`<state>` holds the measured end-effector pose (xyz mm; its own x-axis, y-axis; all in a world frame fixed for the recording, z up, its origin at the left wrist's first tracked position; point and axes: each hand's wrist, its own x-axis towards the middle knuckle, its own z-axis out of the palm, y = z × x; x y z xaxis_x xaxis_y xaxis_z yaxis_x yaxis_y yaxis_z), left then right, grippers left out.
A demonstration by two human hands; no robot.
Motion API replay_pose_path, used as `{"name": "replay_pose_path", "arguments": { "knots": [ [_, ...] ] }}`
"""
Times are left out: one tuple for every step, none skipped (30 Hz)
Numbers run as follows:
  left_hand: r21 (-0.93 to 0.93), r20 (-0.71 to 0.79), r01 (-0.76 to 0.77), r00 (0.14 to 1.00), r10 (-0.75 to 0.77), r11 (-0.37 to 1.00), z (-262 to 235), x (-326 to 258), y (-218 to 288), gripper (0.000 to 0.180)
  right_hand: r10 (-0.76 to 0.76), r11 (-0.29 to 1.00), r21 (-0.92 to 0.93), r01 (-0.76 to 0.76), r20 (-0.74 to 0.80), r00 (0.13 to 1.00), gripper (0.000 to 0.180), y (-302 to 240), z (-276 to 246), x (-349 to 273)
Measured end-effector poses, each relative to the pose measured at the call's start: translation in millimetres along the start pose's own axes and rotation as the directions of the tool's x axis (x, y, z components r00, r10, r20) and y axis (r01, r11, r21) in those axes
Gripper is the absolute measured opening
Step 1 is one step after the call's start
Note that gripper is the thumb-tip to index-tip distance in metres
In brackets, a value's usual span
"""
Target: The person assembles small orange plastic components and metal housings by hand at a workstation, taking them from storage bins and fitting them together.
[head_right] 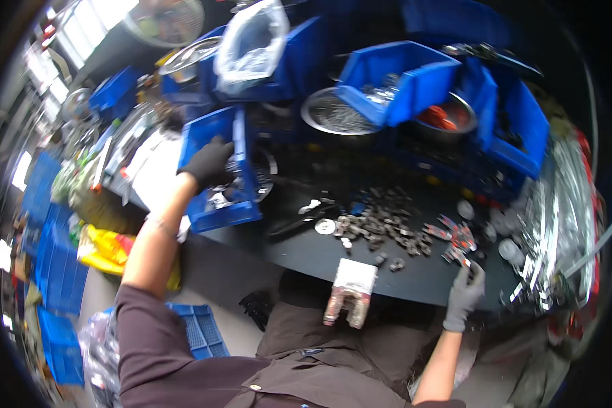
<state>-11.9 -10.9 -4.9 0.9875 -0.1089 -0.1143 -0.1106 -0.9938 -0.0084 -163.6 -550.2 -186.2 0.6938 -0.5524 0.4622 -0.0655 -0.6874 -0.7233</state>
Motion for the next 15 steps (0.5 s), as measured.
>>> {"name": "replay_pose_path", "arguments": {
  "knots": [
    [0.077, 0.066, -0.126, 0.991, 0.121, 0.989, 9, -3, -7, 0.062, -0.022, 1.000, -0.012, 0.022, -0.006, 1.000, 0.022, -5, -1, -1],
    [0.134, 0.053, -0.252, 0.967, 0.247, 0.958, 21, -12, -25, 0.070, 0.002, 0.999, -0.040, -0.002, 0.011, 1.000, 0.021, -21, 1, -3],
    [0.082, 0.090, -0.168, 0.983, 0.160, 0.982, 20, -21, -24, 0.076, 0.027, 0.997, -0.079, -0.025, 0.026, 0.999, 0.019, -35, 3, -3],
    [0.021, 0.058, -0.125, 0.991, 0.124, 0.992, 26, -22, -30, 0.079, 0.013, 0.998, -0.067, -0.012, 0.005, 1.000, 0.018, -34, 3, -1],
    [-0.029, 0.036, -0.061, 0.997, 0.062, 0.998, 30, -26, -37, 0.081, -0.002, 0.999, -0.036, 0.002, 0.000, 1.000, 0.017, -28, 8, -3],
    [-0.011, 0.006, -0.048, 0.999, 0.048, 0.999, 29, -27, -36, 0.081, 0.025, 1.000, 0.018, -0.025, -0.002, 1.000, 0.016, -23, 12, -3],
    [0.004, -0.028, -0.033, 0.999, 0.033, 0.999, 30, -22, -33, 0.081, 0.048, 0.996, 0.074, -0.047, -0.006, 0.999, 0.016, -19, 14, -2],
    [0.009, -0.074, -0.026, 0.997, 0.026, 1.000, 32, -19, -27, 0.079, 0.094, 0.984, 0.154, -0.095, 0.012, 0.995, 0.016, -16, 14, -1],
    [0.005, -0.074, -0.041, 0.996, 0.041, 0.999, 31, -16, -20, 0.079, 0.137, 0.962, 0.235, -0.141, 0.035, 0.990, 0.015, -16, 13, -1],
    [-0.041, -0.055, -0.025, 0.998, 0.023, 0.999, 25, -14, -10, 0.077, 0.128, 0.961, 0.243, -0.130, 0.027, 0.991, 0.015, -19, 9, 0],
    [-0.085, -0.036, -0.006, 0.999, 0.003, 0.996, 20, -13, -4, 0.076, 0.128, 0.962, 0.239, -0.129, 0.017, 0.992, 0.015, -15, 5, 0],
    [-0.086, -0.052, -0.032, 0.998, 0.028, 0.996, 21, -11, -6, 0.076, 0.136, 0.947, 0.290, -0.136, 0.020, 0.991, 0.014, -10, 5, 1],
    [-0.083, -0.061, -0.035, 0.998, 0.030, 0.996, 20, -12, -7, 0.076, 0.140, 0.928, 0.346, -0.141, 0.027, 0.990, 0.013, -7, 5, 1],
    [-0.077, -0.045, -0.052, 0.998, 0.049, 0.996, 18, -13, -9, 0.077, 0.137, 0.926, 0.352, -0.135, 0.020, 0.990, 0.013, -6, 4, 1],
    [-0.072, -0.031, -0.069, 0.997, 0.067, 0.995, 16, -15, -12, 0.079, 0.166, 0.881, 0.437, -0.180, 0.070, 0.984, 0.012, -6, 3, -2]
  ]
}}
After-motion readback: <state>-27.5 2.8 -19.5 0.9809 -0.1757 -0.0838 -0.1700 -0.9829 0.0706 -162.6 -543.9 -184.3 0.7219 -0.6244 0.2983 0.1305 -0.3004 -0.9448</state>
